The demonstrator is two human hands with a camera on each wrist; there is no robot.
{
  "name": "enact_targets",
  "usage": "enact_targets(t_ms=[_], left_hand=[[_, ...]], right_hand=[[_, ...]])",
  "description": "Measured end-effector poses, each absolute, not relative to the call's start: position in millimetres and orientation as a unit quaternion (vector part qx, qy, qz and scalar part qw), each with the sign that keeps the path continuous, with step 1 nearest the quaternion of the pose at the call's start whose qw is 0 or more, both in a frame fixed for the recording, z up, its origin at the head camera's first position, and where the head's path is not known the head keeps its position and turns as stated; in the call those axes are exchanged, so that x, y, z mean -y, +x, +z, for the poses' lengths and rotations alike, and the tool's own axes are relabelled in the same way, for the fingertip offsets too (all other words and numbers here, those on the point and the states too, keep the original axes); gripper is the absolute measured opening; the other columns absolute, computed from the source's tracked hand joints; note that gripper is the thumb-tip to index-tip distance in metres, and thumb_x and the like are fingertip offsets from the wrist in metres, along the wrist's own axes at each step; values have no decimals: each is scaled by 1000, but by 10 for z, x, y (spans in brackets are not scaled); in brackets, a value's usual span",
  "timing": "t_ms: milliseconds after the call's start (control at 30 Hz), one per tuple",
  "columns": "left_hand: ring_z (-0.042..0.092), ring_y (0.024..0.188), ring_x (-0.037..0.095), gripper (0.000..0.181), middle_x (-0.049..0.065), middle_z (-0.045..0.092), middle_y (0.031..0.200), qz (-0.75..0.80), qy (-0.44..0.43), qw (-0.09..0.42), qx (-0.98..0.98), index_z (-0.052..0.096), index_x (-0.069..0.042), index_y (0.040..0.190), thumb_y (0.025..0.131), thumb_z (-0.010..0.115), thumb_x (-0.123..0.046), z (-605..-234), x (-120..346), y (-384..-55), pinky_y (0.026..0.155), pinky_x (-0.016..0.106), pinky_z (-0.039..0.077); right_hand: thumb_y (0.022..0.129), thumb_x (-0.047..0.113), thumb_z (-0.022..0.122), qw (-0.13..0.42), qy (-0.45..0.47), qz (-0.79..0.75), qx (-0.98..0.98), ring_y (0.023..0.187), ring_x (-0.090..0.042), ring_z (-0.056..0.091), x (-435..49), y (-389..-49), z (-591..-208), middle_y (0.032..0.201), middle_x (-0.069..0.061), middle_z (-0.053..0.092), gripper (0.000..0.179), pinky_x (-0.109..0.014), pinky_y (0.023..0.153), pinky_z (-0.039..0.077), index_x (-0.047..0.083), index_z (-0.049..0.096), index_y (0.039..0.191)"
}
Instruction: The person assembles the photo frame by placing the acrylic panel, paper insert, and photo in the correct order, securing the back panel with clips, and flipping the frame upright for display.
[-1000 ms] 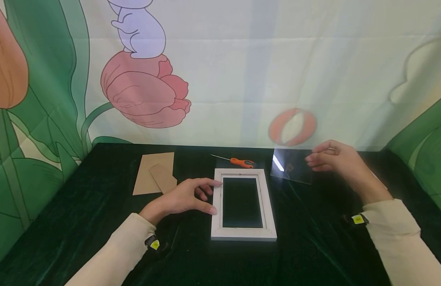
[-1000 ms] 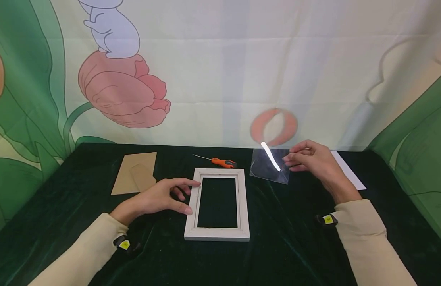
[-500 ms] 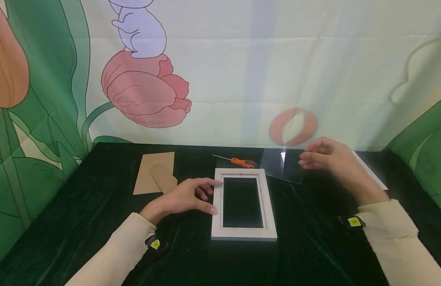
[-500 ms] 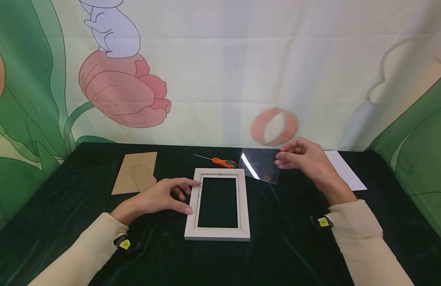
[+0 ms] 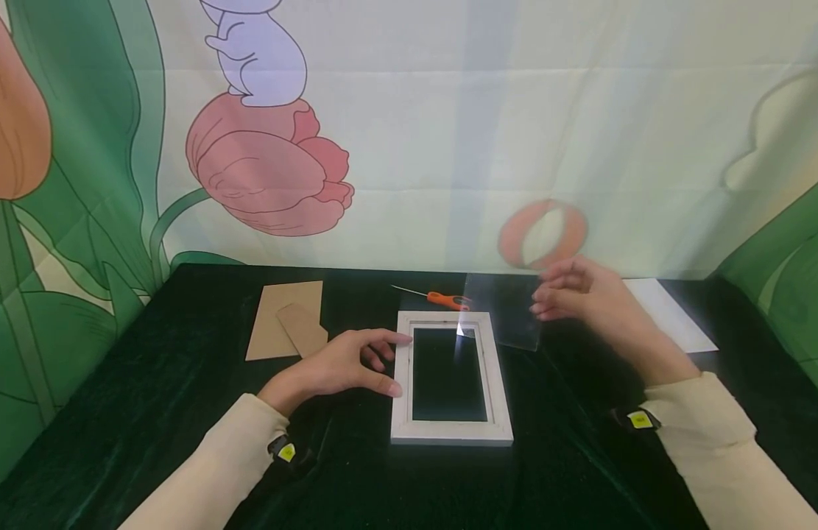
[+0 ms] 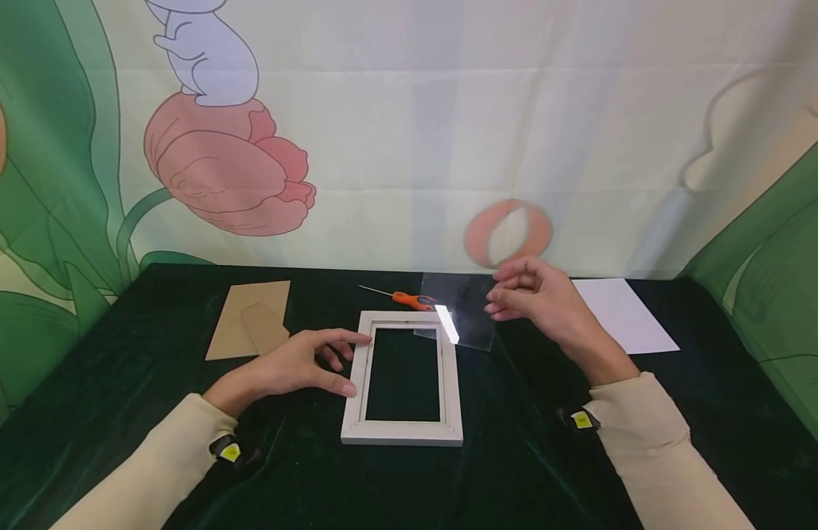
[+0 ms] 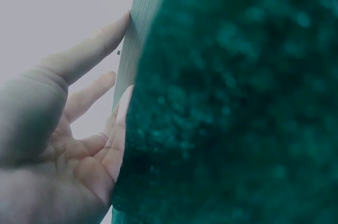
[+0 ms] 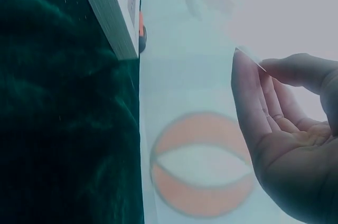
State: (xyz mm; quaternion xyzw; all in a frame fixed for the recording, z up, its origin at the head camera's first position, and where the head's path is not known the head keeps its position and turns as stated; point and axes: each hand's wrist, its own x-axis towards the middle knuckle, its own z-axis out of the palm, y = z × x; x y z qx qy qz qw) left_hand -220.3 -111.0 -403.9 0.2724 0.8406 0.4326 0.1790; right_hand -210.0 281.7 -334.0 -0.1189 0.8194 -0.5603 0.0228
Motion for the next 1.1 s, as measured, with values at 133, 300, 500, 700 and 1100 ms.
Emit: enact_targets(t_ms=[133,300,500,700,1100], left_hand=[[61,103,26,73,10,62,122,434,271,178,-841,59,-11,150,86,92,-22,-4034,1107,-2197,86,37,55],[60,102,26,72,11,62,122,433,272,174,-841,59,-9,150,87,91,-22,-4036,1099,-2187,86,37,55],[60,101,26,71,11,62,121,434,268,175,-842,59,-9,149,87,91,-20,-4039,1092,-2190,86,37,54],[61,101,26,71,10,62,121,433,266,171,-844,59,-11,149,87,91,-24,-4037,1088,-2179,85,37,55],[61,101,25,68,11,61,122,424,276,165,-847,59,-9,150,90,88,-21,-4036,1075,-2184,85,37,53]], right_hand=[[104,16,71,29,-124,-564,-816,98,-26,76,-2743,-2082,-3337,116,-28,68,38,-35,89,62,-5,53,130],[104,14,70,34,-130,-567,-813,99,-28,76,-2689,-2065,-3357,116,-30,67,35,-36,89,62,-4,53,128],[105,12,69,44,-128,-572,-809,99,-28,76,-2618,-2054,-3383,115,-29,68,33,-38,90,62,-4,53,128],[104,13,70,45,-122,-575,-808,99,-29,76,-2514,-2027,-3426,116,-28,69,33,-37,91,61,-4,54,128],[101,17,74,79,-105,-575,-808,95,-34,75,-2327,-1983,-3536,113,-25,71,36,-39,90,62,-3,58,126]])
